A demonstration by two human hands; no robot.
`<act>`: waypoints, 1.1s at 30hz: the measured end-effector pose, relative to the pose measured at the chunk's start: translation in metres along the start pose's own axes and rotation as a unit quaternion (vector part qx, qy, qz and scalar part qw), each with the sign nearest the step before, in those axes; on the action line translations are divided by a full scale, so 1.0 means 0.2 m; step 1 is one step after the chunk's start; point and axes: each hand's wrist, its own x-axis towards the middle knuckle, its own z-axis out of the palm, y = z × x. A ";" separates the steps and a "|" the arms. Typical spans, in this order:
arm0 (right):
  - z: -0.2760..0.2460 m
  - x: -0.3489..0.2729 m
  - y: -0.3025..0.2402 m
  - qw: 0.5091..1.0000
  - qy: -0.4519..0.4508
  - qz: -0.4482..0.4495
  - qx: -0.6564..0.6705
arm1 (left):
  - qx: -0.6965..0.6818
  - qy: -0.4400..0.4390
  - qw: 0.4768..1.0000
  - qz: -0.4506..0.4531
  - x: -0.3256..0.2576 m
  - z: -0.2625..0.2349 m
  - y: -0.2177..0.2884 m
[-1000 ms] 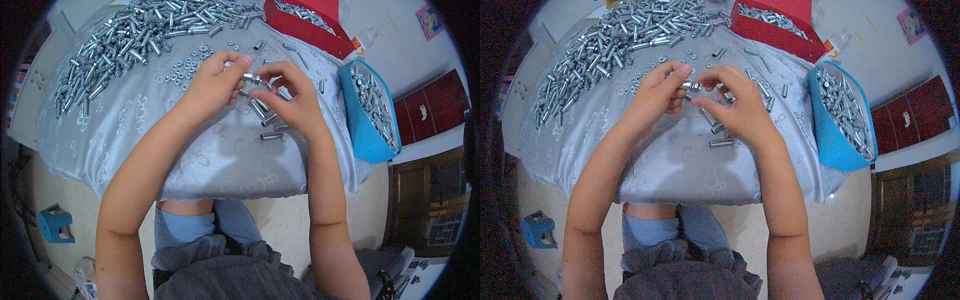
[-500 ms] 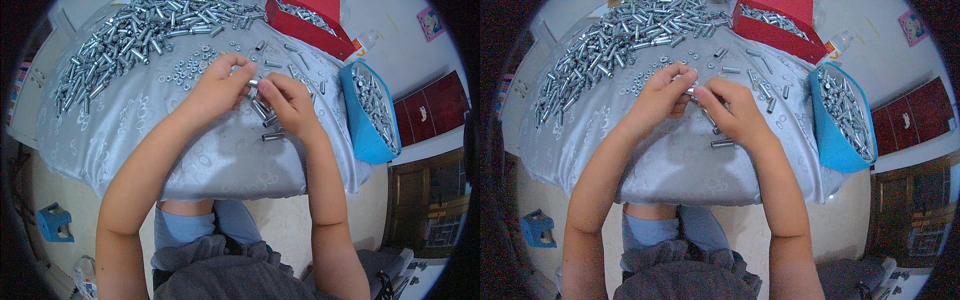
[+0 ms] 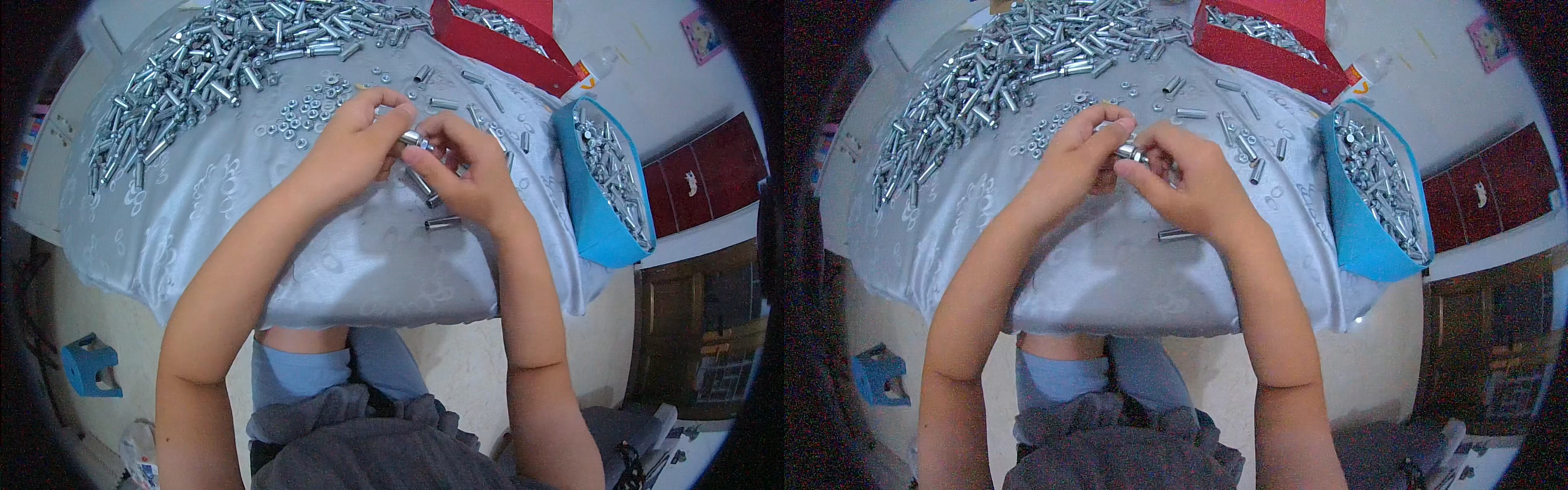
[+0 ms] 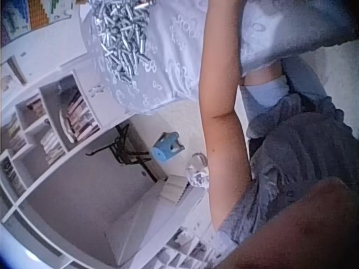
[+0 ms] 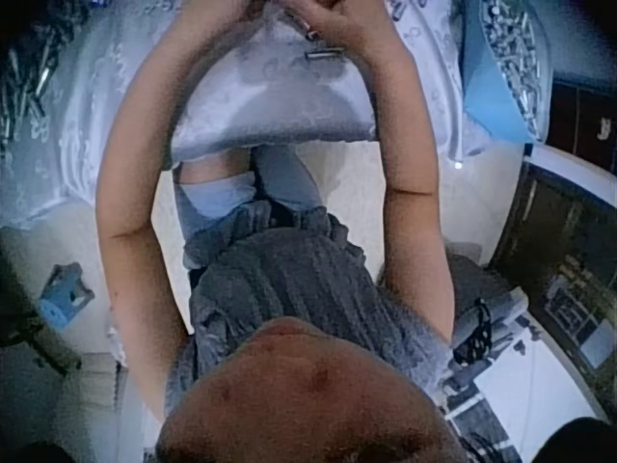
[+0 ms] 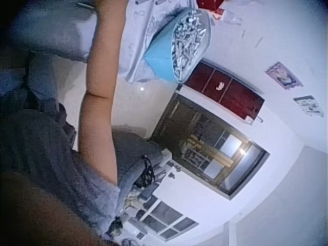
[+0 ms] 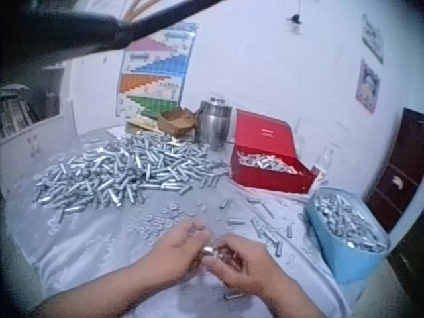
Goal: The person sits at a table and manually assembles metal fasteners. They pick up cylindrical metal pieces and small washers, then thread the washers onto the pieces one by one. The assembled units are placed on the table surface as the person continues the repetitive assembly process.
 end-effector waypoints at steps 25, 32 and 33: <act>-0.02 0.02 0.06 0.924 0.112 0.169 0.325 | 0.749 0.252 0.515 0.333 0.85 -0.45 0.19; -0.03 0.02 0.06 0.923 0.129 0.144 0.332 | 0.746 0.099 0.582 0.307 1.12 -0.30 -0.01; -0.03 0.02 0.07 0.923 0.130 0.137 0.335 | 0.741 0.096 0.597 0.292 1.12 -0.30 -0.03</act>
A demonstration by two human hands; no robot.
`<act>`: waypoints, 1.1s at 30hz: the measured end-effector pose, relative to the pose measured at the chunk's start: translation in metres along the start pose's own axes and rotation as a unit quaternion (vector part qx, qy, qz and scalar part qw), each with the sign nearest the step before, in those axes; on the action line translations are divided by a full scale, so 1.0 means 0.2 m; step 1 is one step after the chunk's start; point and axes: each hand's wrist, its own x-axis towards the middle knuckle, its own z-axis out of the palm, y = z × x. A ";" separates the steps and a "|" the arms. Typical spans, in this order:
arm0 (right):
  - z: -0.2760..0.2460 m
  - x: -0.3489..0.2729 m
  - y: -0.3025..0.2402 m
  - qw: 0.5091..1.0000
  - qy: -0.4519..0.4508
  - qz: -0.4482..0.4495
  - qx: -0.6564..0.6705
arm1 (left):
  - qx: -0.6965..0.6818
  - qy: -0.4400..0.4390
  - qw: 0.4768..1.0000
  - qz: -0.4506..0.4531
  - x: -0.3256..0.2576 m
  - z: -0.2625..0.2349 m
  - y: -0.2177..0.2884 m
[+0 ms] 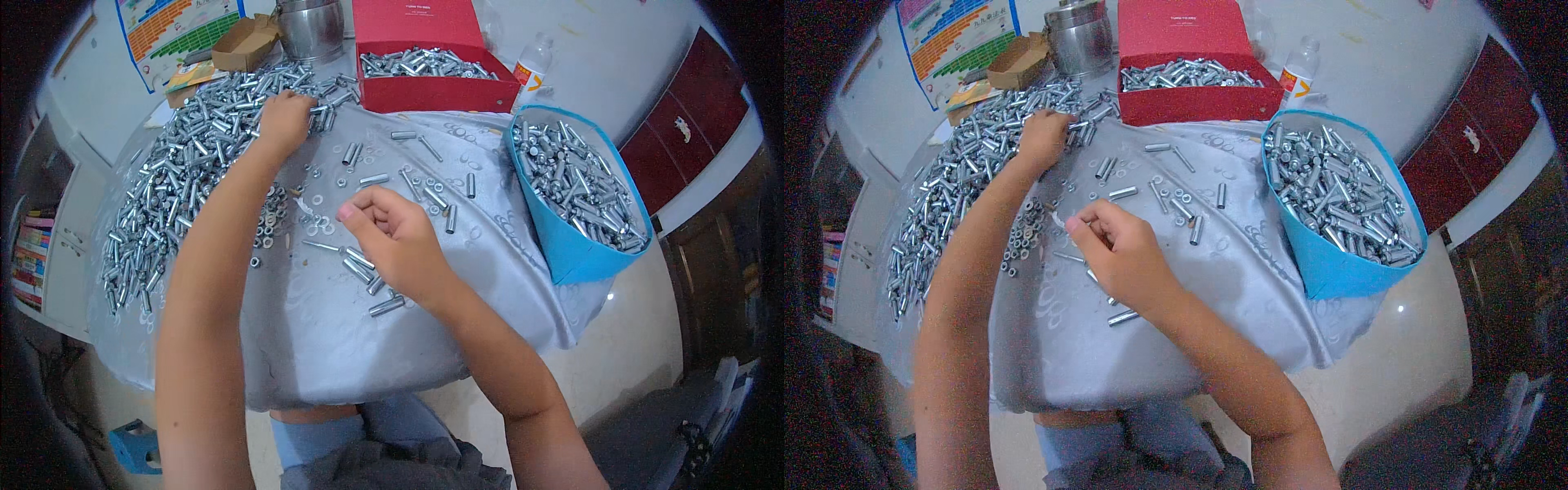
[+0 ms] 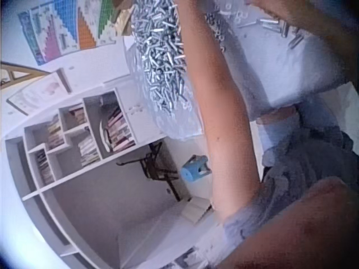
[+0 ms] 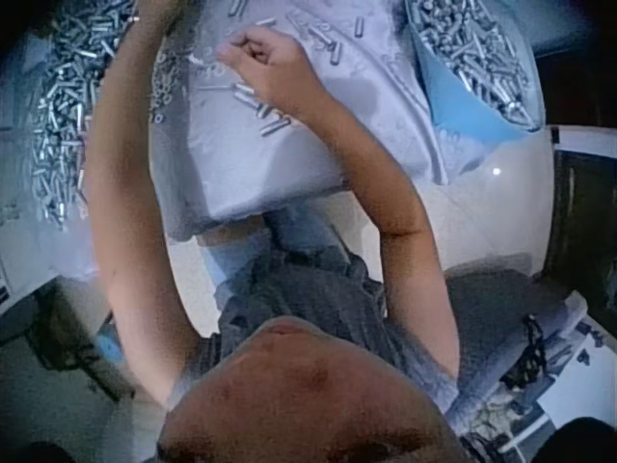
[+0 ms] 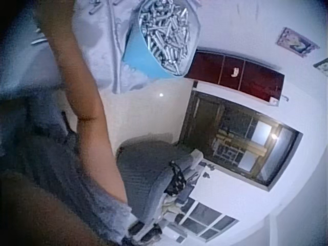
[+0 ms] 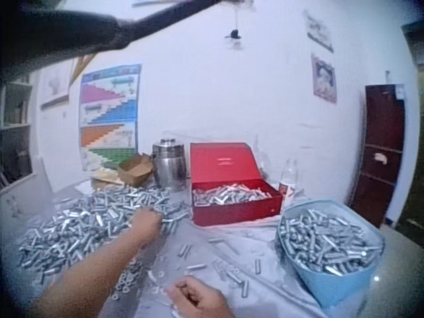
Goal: The person sits at a table and manually assembles metal fasteners. They pick up cylindrical metal pieces and small washers, then thread the washers onto the pieces one by one. The assembled units are placed on the table surface as the person continues the repetitive assembly process.
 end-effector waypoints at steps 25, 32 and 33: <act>-0.04 0.03 -0.01 0.999 0.027 -0.016 -0.028 | -0.127 -0.114 0.964 -0.203 -0.03 -0.03 0.07; -0.04 0.06 0.06 0.993 0.079 -0.009 -0.086 | -0.442 0.063 0.871 -0.205 -0.30 -0.24 0.17; -0.04 0.05 0.03 0.993 0.096 0.002 -0.071 | -0.468 0.055 0.856 -0.211 -0.35 -0.31 0.27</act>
